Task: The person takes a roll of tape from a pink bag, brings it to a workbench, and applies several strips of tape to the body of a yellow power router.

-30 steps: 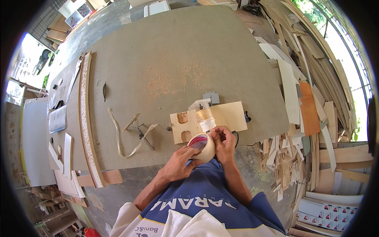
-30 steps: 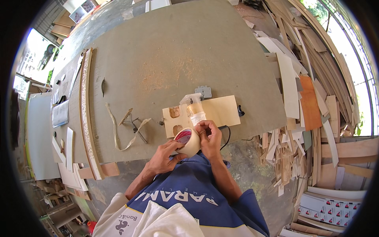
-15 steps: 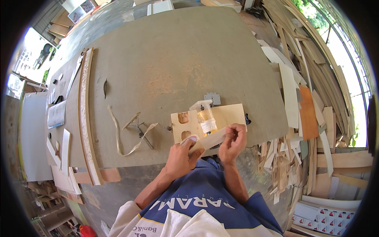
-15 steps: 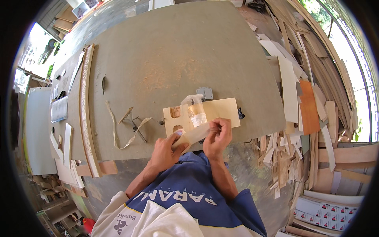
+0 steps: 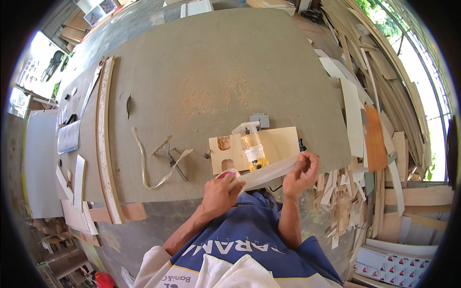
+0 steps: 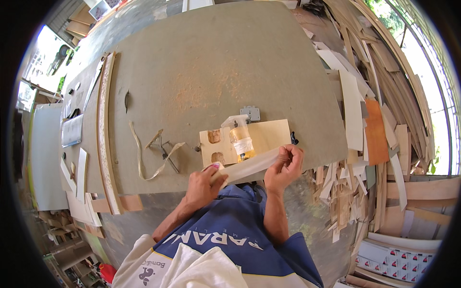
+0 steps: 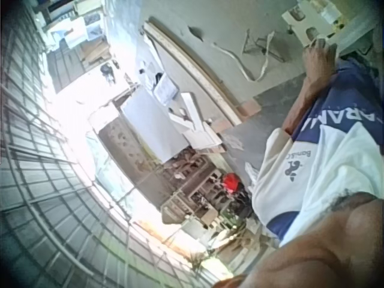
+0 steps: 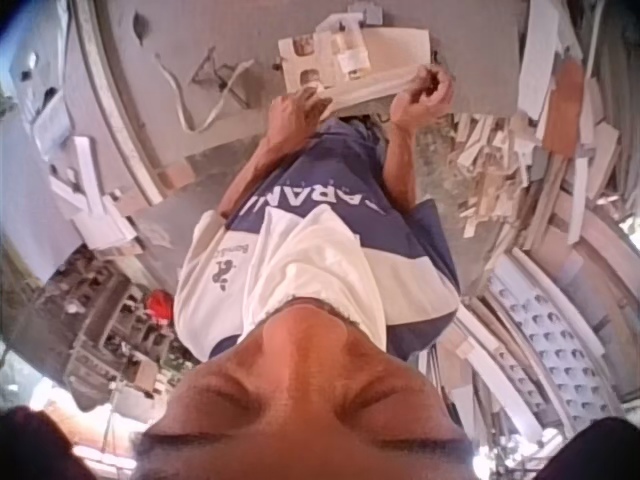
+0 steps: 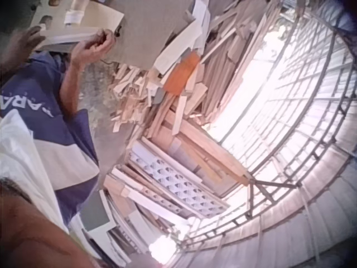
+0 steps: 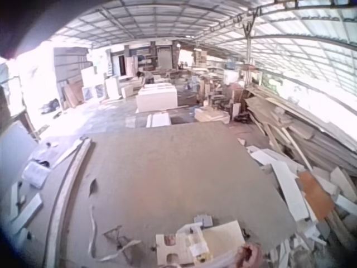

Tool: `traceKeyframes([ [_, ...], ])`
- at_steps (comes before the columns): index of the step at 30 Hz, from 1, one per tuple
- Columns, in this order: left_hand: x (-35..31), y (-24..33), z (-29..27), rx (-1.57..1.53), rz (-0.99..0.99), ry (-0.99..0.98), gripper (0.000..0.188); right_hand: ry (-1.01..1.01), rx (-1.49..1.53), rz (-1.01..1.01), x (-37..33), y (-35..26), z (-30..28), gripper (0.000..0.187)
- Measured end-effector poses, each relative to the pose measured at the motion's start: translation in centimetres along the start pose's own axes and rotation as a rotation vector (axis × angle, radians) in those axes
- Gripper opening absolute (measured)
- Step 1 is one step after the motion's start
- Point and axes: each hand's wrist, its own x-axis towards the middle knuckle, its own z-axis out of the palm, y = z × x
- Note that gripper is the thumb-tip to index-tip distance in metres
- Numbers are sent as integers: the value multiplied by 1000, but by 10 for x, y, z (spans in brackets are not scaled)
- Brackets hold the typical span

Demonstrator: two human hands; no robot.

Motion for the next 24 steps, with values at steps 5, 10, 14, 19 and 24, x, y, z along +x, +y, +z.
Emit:
traceKeyframes([
  [5,-3,-8,-6,22,62,40,24,-65,-78,-34,15,2,-1,5],
  [10,-3,-28,1,-40,302,143,20,-44,-116,19,27,7,-2,7],
  [14,-1,-26,8,48,204,148,22,28,-55,14,24,14,-1,7],
  [19,-2,-29,11,59,115,172,22,69,-97,44,24,18,-5,9],
  [24,1,-30,12,-1,-14,227,33,119,41,101,19,22,-5,10],
])
